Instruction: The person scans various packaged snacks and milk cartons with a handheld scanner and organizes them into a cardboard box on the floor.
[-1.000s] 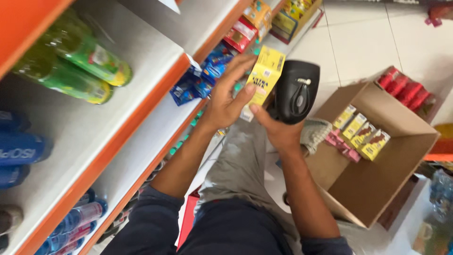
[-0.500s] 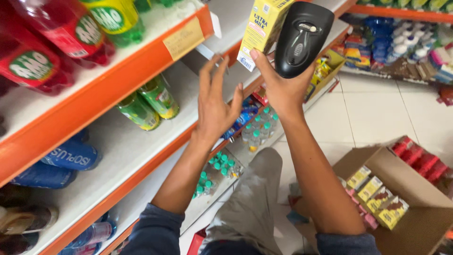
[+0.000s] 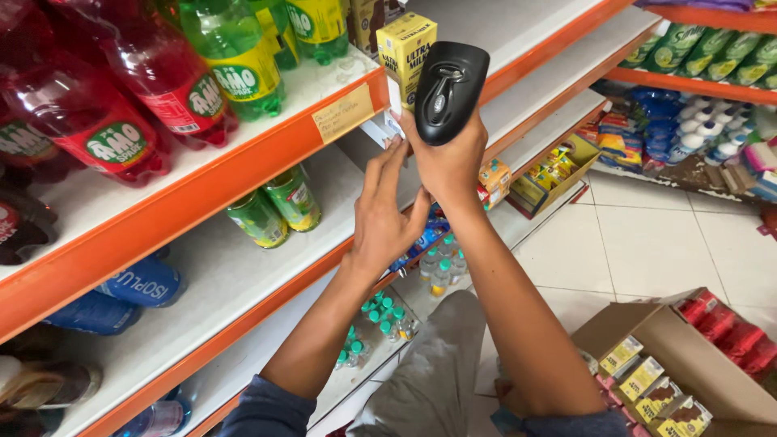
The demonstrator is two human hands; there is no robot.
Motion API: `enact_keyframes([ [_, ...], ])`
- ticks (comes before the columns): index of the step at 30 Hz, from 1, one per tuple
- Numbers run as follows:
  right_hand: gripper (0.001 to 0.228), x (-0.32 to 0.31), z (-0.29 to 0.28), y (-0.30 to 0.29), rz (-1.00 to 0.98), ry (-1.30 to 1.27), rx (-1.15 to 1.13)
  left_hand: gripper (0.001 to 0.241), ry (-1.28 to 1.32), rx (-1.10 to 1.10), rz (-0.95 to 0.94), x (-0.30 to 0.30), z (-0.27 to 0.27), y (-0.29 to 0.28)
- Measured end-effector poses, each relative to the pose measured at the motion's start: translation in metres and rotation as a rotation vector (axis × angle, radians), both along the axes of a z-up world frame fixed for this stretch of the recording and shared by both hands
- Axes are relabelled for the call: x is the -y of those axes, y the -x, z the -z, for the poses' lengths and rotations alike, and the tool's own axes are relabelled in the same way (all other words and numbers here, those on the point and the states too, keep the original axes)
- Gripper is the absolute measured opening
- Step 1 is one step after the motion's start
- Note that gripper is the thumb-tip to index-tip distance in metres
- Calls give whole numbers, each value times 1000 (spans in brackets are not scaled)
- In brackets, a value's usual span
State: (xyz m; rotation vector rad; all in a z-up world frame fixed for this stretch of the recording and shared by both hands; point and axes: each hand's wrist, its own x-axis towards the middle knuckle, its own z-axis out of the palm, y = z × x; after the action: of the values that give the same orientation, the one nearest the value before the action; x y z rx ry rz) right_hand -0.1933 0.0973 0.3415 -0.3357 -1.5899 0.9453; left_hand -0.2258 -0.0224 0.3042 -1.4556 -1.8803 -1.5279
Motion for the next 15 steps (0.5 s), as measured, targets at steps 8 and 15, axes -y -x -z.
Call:
enact_keyframes([
  [8, 42, 1, 9, -5, -90, 51, -23, 65, 4, 8, -24, -4, 7, -4],
  [15, 43, 2, 7, 2, -128, 118, -26, 59, 28, 47, -22, -5, 7, -4],
])
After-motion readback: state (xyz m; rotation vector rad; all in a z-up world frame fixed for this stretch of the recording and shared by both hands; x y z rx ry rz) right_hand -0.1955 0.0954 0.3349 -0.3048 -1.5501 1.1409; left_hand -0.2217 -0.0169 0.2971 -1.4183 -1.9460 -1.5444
